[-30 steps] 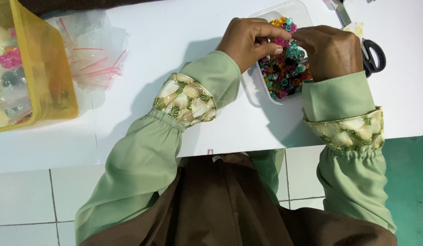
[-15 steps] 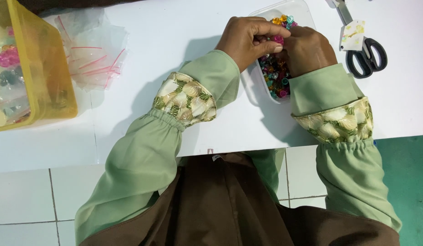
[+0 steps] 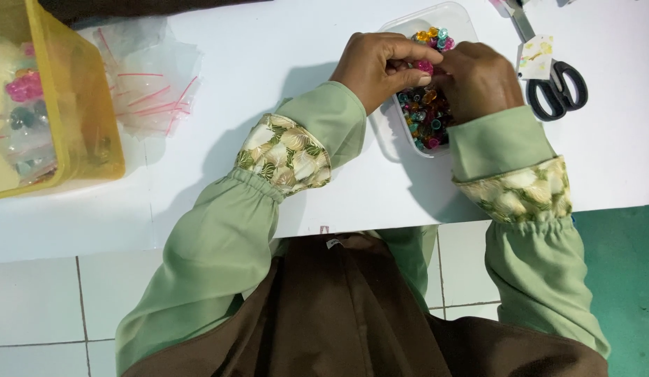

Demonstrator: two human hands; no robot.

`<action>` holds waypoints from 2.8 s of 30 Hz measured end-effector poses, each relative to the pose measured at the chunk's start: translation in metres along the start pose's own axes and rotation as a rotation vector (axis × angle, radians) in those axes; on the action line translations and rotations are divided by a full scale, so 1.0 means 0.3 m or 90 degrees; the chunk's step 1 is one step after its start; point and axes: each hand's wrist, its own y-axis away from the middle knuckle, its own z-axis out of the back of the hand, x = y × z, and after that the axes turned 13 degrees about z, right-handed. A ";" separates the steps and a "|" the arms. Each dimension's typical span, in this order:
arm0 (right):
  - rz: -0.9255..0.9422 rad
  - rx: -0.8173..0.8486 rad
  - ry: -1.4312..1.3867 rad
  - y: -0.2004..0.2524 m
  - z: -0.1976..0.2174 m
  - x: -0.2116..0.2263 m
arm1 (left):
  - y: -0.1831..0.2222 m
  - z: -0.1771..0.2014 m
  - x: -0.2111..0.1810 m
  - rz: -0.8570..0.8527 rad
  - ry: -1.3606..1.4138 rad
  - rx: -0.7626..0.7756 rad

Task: The person picks up pink beads from a flat surface and places them into a small clear plastic bag. They then pick up silver-colored circular items and place them into another small clear plastic bag.

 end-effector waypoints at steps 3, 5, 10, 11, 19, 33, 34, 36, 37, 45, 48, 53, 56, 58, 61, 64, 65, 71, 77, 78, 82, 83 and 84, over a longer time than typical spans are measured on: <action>-0.028 -0.074 -0.096 -0.048 0.136 0.121 | 0.049 0.040 -0.055 -0.012 0.019 0.016; -0.025 -0.072 -0.109 -0.079 0.190 0.195 | 0.106 0.105 -0.065 -0.042 -0.030 0.026; 0.003 -0.115 -0.216 -0.178 0.198 0.397 | 0.271 0.294 -0.011 -0.087 -0.144 0.027; 0.024 -0.109 -0.243 -0.190 0.168 0.421 | 0.305 0.328 0.003 -0.048 -0.135 0.012; 0.020 -0.049 -0.306 -0.289 -0.091 0.507 | 0.446 0.460 0.171 -0.018 -0.183 0.009; 0.070 -0.018 -0.288 -0.252 -0.150 0.469 | 0.471 0.468 0.278 -0.069 -0.263 0.013; 0.070 -0.018 -0.289 -0.254 -0.153 0.469 | 0.473 0.468 0.261 -0.068 -0.263 0.013; 0.059 -0.014 -0.298 -0.253 -0.159 0.469 | 0.474 0.464 0.226 -0.023 -0.251 0.008; 0.059 -0.014 -0.298 -0.256 -0.158 0.474 | 0.473 0.465 0.228 -0.023 -0.251 0.008; 0.082 -0.021 -0.279 -0.258 -0.120 0.510 | 0.476 0.472 0.172 -0.054 -0.231 0.009; 0.122 -0.065 -0.285 -0.237 -0.034 0.506 | 0.473 0.451 0.115 -0.010 -0.150 -0.028; 0.001 -0.078 -0.190 -0.102 0.135 0.378 | 0.367 0.367 -0.037 -0.048 -0.118 0.007; -0.024 -0.030 -0.129 -0.035 0.222 0.275 | 0.239 0.269 -0.055 -0.155 -0.167 0.032; -0.044 0.004 -0.100 0.005 0.239 0.208 | 0.146 0.197 -0.054 -0.213 -0.176 0.047; -0.003 0.020 -0.064 0.079 0.187 0.105 | 0.040 0.076 -0.051 -0.283 -0.260 -0.001; -0.014 0.079 -0.006 0.104 0.130 0.048 | -0.011 -0.049 -0.035 -0.288 -0.226 0.019; 0.000 0.089 0.009 0.103 0.119 0.045 | -0.014 -0.090 -0.009 -0.234 -0.322 0.101; 0.017 0.113 0.068 0.107 0.064 0.008 | -0.065 -0.228 0.107 -0.108 -0.634 0.165; 0.027 0.114 0.074 0.112 0.063 0.002 | -0.074 -0.205 0.146 -0.110 -0.574 0.167; 0.025 0.117 0.074 0.115 0.063 0.002 | -0.066 -0.189 0.134 -0.092 -0.505 0.169; 0.050 0.115 0.101 0.121 0.051 -0.005 | -0.051 -0.151 0.112 -0.161 -0.457 0.146; 0.059 0.108 0.115 0.113 0.054 -0.003 | -0.046 -0.132 0.090 -0.182 -0.420 0.127; 0.068 0.102 0.129 0.105 0.058 0.000 | -0.042 -0.114 0.067 -0.202 -0.383 0.108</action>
